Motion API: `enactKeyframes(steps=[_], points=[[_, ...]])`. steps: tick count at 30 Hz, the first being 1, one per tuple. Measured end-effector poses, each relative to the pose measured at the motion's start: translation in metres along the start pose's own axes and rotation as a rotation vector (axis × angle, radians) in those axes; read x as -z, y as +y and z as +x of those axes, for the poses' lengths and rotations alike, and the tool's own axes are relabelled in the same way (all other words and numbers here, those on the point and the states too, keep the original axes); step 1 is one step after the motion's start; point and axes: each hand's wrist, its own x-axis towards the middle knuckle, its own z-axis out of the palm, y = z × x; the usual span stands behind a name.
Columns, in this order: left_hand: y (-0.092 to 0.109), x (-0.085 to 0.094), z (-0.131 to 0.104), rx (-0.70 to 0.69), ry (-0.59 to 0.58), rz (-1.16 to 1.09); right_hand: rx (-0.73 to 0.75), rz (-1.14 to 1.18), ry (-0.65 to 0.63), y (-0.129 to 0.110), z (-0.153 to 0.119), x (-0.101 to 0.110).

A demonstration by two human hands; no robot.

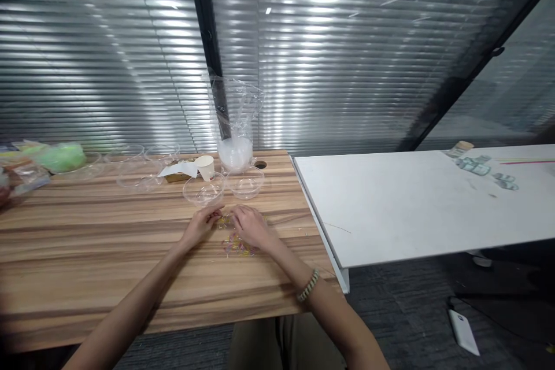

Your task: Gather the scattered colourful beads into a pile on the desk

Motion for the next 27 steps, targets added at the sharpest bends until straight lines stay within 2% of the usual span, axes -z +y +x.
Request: enactKeyframes(steps=[4, 13, 23, 27], points=[[0.000, -0.001, 0.000, -0.023, 0.006, -0.007, 0.007, -0.042, -0.081, -0.014, 0.012, -0.010], [0.004, -0.005, -0.001, -0.033, -0.033, 0.012, 0.041, -0.033, -0.076, -0.003, 0.003, -0.015], [0.006, -0.008, -0.004, -0.112, -0.070, 0.029, 0.067, 0.015, -0.105, -0.004, -0.005, -0.015], [0.009, -0.008, -0.006, -0.092, -0.074, 0.040, 0.066, 0.029, -0.092, -0.004, -0.006, -0.017]])
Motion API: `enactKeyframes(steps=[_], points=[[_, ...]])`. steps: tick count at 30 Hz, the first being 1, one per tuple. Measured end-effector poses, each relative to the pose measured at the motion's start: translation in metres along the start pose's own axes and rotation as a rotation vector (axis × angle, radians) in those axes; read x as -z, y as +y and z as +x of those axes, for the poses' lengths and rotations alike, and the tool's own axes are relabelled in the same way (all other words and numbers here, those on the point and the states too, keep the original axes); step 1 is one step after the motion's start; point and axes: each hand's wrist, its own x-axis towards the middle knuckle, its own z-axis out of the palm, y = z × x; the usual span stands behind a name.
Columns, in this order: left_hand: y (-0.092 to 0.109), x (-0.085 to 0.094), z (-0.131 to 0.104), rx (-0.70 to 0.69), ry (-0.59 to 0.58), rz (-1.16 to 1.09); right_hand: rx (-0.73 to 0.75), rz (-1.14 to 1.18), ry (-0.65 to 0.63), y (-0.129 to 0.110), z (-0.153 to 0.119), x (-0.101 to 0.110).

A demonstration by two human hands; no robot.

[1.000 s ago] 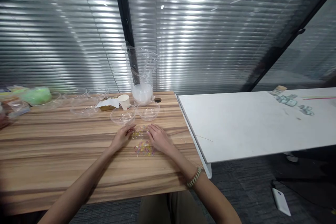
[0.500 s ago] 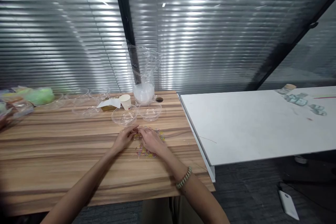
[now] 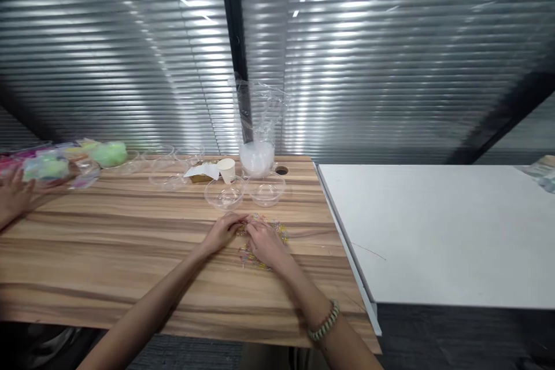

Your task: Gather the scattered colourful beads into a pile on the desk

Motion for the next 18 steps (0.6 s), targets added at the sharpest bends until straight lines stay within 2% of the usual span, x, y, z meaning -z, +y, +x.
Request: enactKeyframes(steps=[10, 18], points=[[0.007, 0.005, 0.000, 0.092, 0.039, -0.008, 0.049, 0.000, 0.003, -0.002, -0.001, -0.001], [0.000, 0.012, 0.002, 0.175, 0.027, -0.134, -0.042, -0.047, 0.037, -0.002, 0.001, 0.007]])
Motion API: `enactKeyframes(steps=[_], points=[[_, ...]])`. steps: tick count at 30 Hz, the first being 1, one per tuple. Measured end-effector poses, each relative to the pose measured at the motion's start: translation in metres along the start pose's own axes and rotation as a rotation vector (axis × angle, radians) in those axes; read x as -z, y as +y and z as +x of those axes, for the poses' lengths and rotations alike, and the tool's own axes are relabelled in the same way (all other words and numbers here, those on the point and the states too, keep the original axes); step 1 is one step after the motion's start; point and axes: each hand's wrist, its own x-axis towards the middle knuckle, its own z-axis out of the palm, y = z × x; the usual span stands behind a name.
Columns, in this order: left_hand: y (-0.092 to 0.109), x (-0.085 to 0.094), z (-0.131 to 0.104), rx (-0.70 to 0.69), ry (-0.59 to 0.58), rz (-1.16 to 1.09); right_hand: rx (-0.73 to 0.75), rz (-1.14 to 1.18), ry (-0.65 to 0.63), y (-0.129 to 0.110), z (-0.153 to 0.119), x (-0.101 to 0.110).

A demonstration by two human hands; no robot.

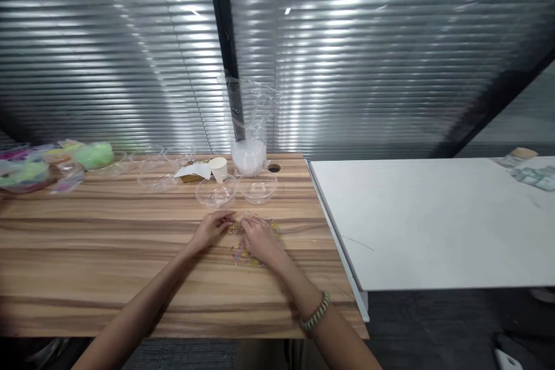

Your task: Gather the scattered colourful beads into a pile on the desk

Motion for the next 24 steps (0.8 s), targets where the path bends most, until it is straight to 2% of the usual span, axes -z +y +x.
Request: enactKeyframes(steps=[7, 13, 19, 21, 24], points=[[-0.006, 0.006, 0.001, 0.104, -0.054, -0.192, -0.075, 0.000, -0.006, 0.000, 0.001, 0.004], [0.004, 0.017, 0.000, 0.163, -0.226, -0.234, -0.092, 0.002, -0.008, 0.002, 0.002, 0.004], [0.012, 0.012, -0.004, 0.130, -0.358, -0.292, -0.079, -0.021, -0.006, 0.005, 0.003, 0.002], [0.011, 0.011, -0.003, 0.114, -0.291, -0.293, -0.081, -0.027, -0.008, 0.005, 0.003, 0.001], [0.007, 0.012, -0.001, 0.041, -0.046, -0.176, -0.088, -0.031, -0.015, 0.004, 0.003, 0.002]])
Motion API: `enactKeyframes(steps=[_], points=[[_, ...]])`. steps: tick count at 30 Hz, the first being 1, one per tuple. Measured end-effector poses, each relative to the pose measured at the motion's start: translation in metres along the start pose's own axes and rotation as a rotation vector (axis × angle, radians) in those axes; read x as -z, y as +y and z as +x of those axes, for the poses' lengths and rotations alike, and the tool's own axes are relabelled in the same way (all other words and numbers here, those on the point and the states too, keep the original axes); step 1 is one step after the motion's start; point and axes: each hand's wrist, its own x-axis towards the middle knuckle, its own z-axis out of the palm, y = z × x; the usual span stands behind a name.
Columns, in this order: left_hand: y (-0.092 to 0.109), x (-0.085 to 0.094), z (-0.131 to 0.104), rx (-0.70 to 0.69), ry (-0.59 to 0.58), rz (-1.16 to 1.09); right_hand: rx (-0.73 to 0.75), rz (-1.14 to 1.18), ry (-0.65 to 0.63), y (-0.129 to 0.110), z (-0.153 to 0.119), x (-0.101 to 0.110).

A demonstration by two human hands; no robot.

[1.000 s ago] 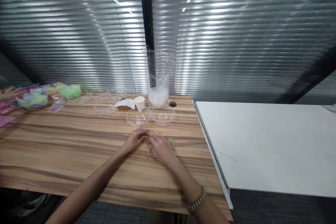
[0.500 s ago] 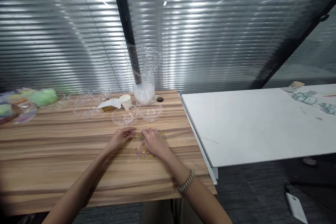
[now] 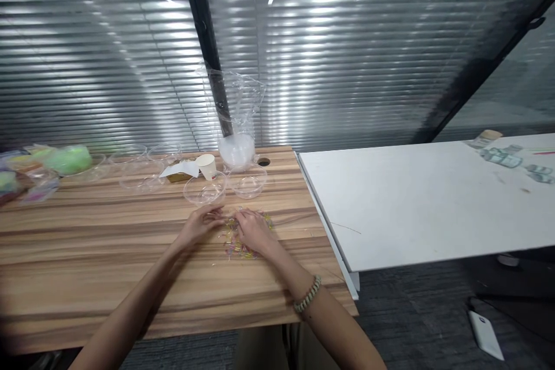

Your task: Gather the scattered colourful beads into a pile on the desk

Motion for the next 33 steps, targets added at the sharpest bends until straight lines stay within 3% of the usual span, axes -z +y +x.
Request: enactKeyframes(steps=[3, 10, 16, 33], points=[[-0.004, 0.002, 0.002, -0.118, 0.113, 0.188, 0.013, 0.010, 0.007, 0.000, 0.000, 0.000], [-0.014, -0.008, 0.001, -0.150, -0.111, 0.279, 0.132, 0.116, -0.016, 0.003, -0.001, -0.008], [-0.015, -0.013, 0.001, -0.160, -0.199, 0.212, 0.247, 0.103, -0.024, 0.002, -0.001, -0.014], [-0.006, -0.001, -0.002, -0.065, -0.160, 0.400, 0.119, 0.020, -0.021, 0.000, -0.001, -0.003]])
